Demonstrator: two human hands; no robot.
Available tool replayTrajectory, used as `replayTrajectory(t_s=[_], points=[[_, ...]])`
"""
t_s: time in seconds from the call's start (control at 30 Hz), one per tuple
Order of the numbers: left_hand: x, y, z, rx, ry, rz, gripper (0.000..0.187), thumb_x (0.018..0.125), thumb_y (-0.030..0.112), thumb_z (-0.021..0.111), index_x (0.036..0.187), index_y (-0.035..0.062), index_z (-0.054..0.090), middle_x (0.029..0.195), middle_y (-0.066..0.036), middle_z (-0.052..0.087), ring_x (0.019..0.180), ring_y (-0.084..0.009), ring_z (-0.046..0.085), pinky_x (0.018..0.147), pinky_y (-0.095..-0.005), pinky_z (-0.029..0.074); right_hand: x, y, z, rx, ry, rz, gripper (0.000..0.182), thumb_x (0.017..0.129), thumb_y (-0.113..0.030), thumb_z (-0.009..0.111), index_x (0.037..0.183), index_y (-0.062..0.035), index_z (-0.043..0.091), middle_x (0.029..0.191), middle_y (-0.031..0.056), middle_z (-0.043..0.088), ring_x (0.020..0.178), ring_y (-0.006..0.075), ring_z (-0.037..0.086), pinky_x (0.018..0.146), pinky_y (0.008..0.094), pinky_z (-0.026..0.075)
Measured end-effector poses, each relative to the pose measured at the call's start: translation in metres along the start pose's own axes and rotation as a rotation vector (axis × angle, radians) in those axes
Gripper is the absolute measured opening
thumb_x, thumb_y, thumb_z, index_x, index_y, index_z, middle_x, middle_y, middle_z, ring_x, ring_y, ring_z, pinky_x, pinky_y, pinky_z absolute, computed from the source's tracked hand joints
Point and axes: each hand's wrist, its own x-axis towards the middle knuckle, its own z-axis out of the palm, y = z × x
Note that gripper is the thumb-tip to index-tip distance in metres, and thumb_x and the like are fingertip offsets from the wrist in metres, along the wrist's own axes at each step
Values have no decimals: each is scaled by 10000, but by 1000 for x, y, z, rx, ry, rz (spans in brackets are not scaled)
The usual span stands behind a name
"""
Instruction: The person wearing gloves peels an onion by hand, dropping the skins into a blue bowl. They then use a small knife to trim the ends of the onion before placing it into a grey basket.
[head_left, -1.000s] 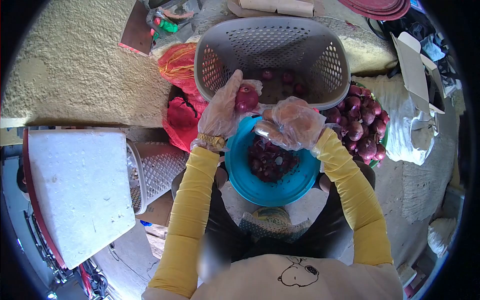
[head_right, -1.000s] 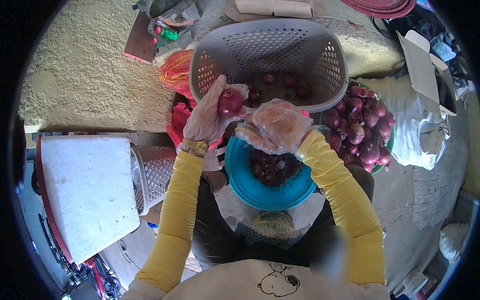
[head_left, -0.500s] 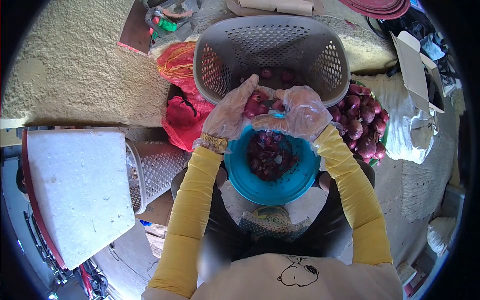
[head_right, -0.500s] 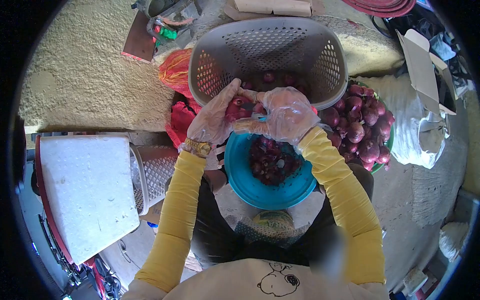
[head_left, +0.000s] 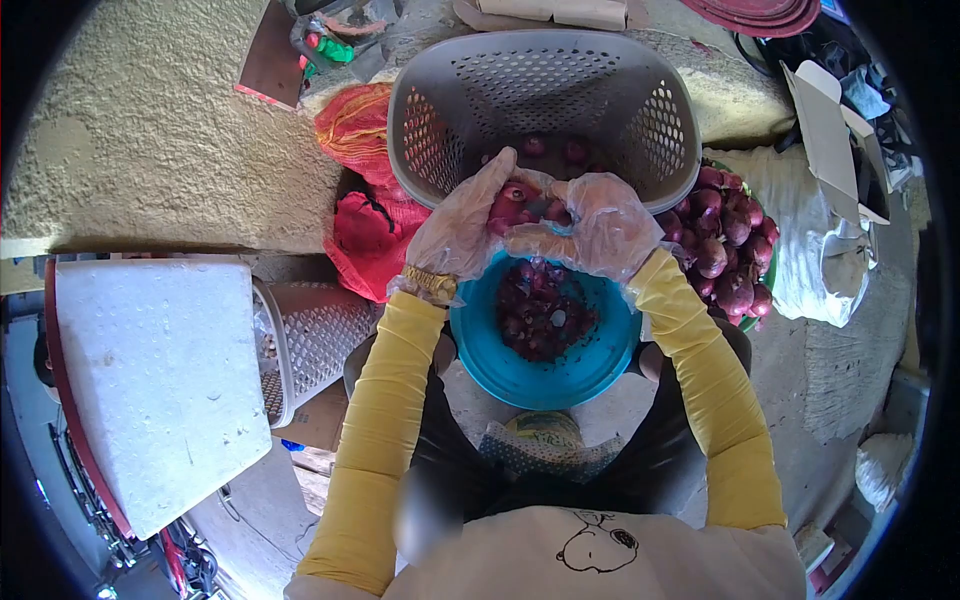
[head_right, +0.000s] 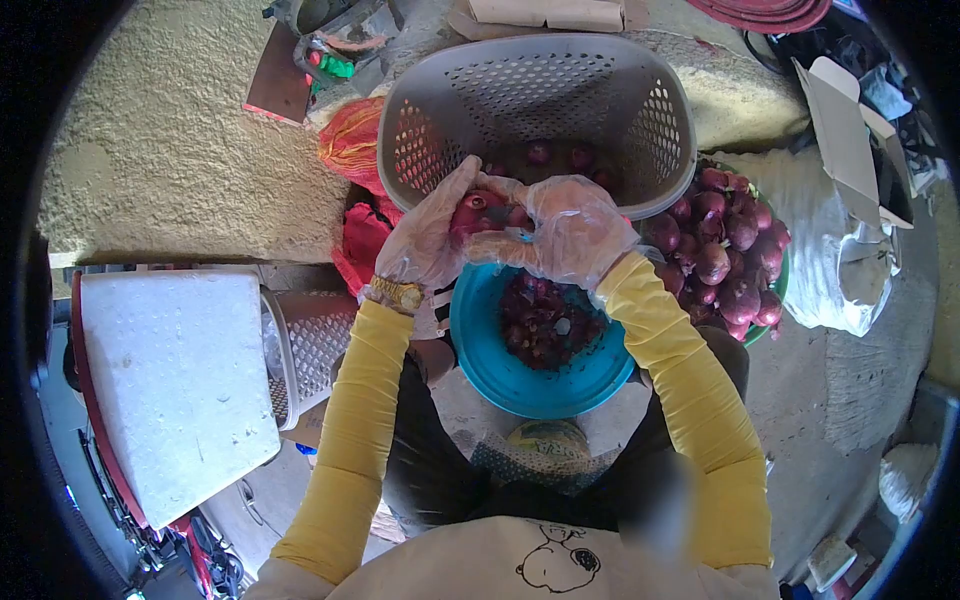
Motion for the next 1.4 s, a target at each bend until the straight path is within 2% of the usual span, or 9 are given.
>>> replayTrajectory(t_s=[0.2,0.47,0.53,0.73,0.87,0.97,1.13,1.33,1.4], points=[[13,14,0,-706,18,-572,469,1087,394,490,1144,-52,623,1116,-161,679,985,-251,694,880,-340,598,0,-1,-2,51,-35,14,804,851,-625,731,1459,-131,551,800,205,702,728,379,680,682,442,522],[9,7,1,-599,61,-568,443,1100,379,468,1142,-34,624,1119,-133,669,1007,-196,663,898,-304,575,-1,12,12,130,6,-33,597,958,-495,671,1398,-100,589,797,230,671,724,431,624,674,450,505],[10,10,1,-403,95,-542,438,1101,377,467,1145,-30,623,1118,-127,668,1015,-191,656,903,-302,570,-2,14,13,190,1,-32,509,970,-483,658,1254,-60,671,778,243,649,731,454,597,662,456,497],[12,14,-2,-850,-15,-560,437,1100,380,469,1143,-27,623,1121,-119,660,1039,-197,643,920,-313,559,-6,15,14,29,-6,-64,489,933,-525,687,928,-36,700,688,208,605,666,436,586,620,472,474],[10,8,-4,-780,63,-581,440,1091,385,489,1155,-31,618,1122,-125,664,1043,-213,654,939,-330,558,-8,13,15,-24,102,-202,520,881,-572,724,896,-53,697,670,175,615,650,411,608,618,479,481],[6,-15,-1,-668,149,-569,443,1085,383,502,1172,-37,614,1131,-145,678,1042,-237,673,943,-353,569,-3,1,0,-65,-24,-88,602,871,-654,675,981,-66,749,761,204,678,746,420,665,668,477,522],[8,-4,-5,-724,59,-599,444,1081,375,511,1193,-43,610,1147,-173,692,1037,-268,690,923,-387,592,-1,-2,-5,78,7,-4,844,832,-698,687,1471,-168,535,857,153,714,827,358,696,735,462,535],[7,-11,-1,-452,154,-519,440,1083,369,508,1197,-43,610,1138,-175,691,1024,-270,693,908,-375,602,-1,-1,0,44,46,-24,724,846,-531,780,1442,-178,571,862,170,734,782,355,712,725,430,558],[10,10,-3,-858,72,-609,434,1083,367,509,1187,-40,617,1135,-172,690,1019,-267,693,904,-366,600,0,-2,-1,53,38,-25,723,852,-527,775,1445,-169,566,862,179,729,784,358,710,723,432,555]])
